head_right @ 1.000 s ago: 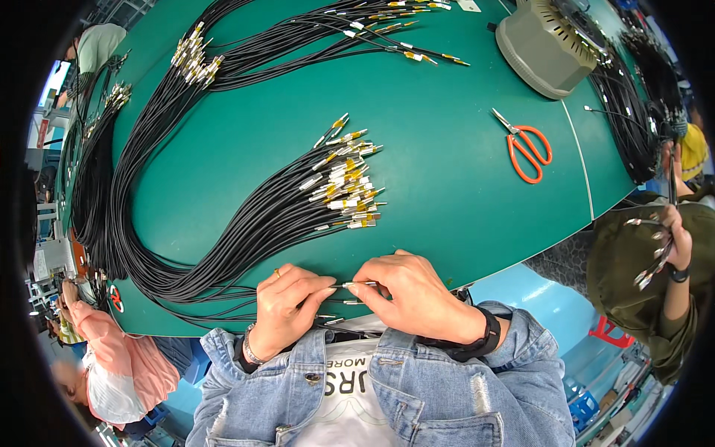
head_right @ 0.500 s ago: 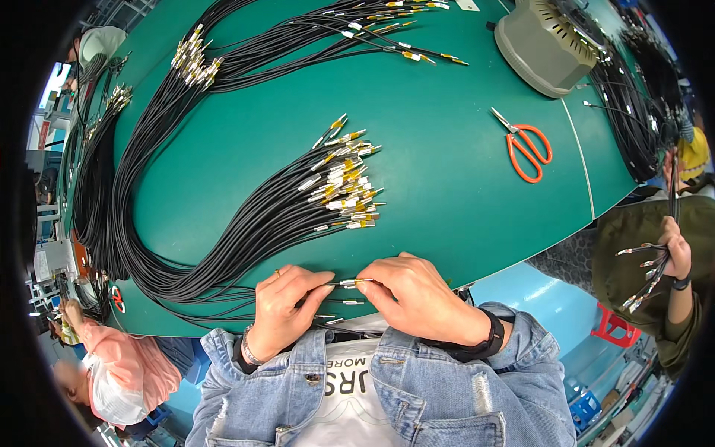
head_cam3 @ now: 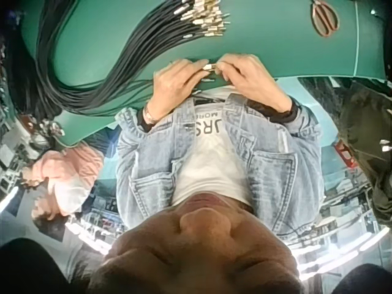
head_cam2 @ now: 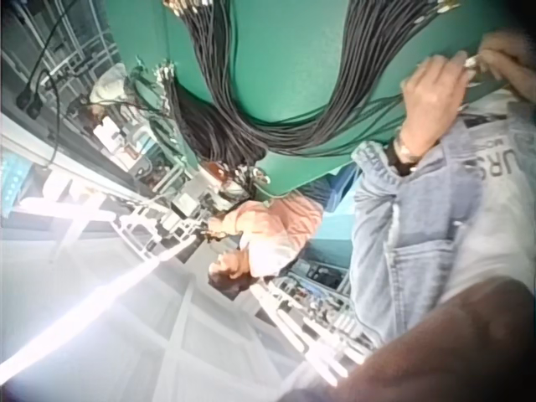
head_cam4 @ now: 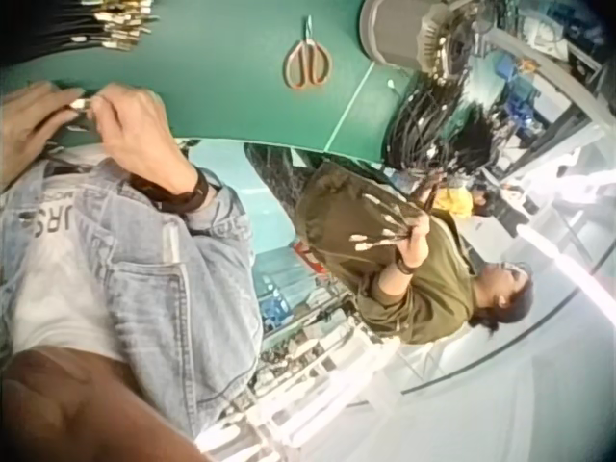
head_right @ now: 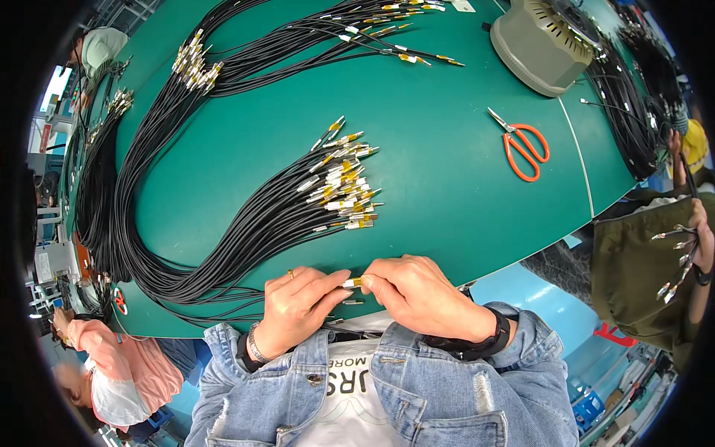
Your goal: Organize and prepare electronic cable bundles for assembly at a production workbench.
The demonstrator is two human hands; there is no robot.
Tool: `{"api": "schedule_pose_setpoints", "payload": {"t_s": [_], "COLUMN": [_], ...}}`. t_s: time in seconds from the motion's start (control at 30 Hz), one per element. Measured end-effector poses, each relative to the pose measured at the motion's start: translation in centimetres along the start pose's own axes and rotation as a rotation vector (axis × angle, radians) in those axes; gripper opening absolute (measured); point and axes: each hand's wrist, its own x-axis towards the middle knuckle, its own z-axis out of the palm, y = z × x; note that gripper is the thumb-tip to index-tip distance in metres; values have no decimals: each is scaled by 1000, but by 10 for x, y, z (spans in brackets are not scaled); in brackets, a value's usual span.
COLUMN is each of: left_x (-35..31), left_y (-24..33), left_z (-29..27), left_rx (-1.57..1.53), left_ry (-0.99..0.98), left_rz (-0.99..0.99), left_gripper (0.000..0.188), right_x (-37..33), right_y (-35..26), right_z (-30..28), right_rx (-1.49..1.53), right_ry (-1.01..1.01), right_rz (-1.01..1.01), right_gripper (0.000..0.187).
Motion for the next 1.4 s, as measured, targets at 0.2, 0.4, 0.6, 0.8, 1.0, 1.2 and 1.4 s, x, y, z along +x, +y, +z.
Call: {"api": "schedule_pose_setpoints", "payload": {"t_s": [0.2,0.4,0.6,0.8,1.0,1.2,1.4], "left_x": [4,4,8,14,18,21,23], "left_y": [4,3,3,6,4,3,4], "left_z": [3,6,8,10,9,10,12], "left_rx": [-22,-91,-123,-95,-75,-50,-86], "left_ry": [21,16,21,1,-36,-1,7], "left_rz": [33,21,17,-9,-19,37,41], "left_gripper": [24,23,22,22,23,24,26], "right_x": [-1,1,1,2,5,6,5], "right_y": [-3,-1,3,6,7,6,9], "right_z": [1,-3,-7,-10,-13,-15,-14], "right_rx": [175,370,504,395,503,500,329], "right_ry": [11,-75,-126,-114,-145,-135,-72], "right_rz": [98,251,336,263,329,318,138], "right_gripper": [20,22,23,24,23,22,20]}}
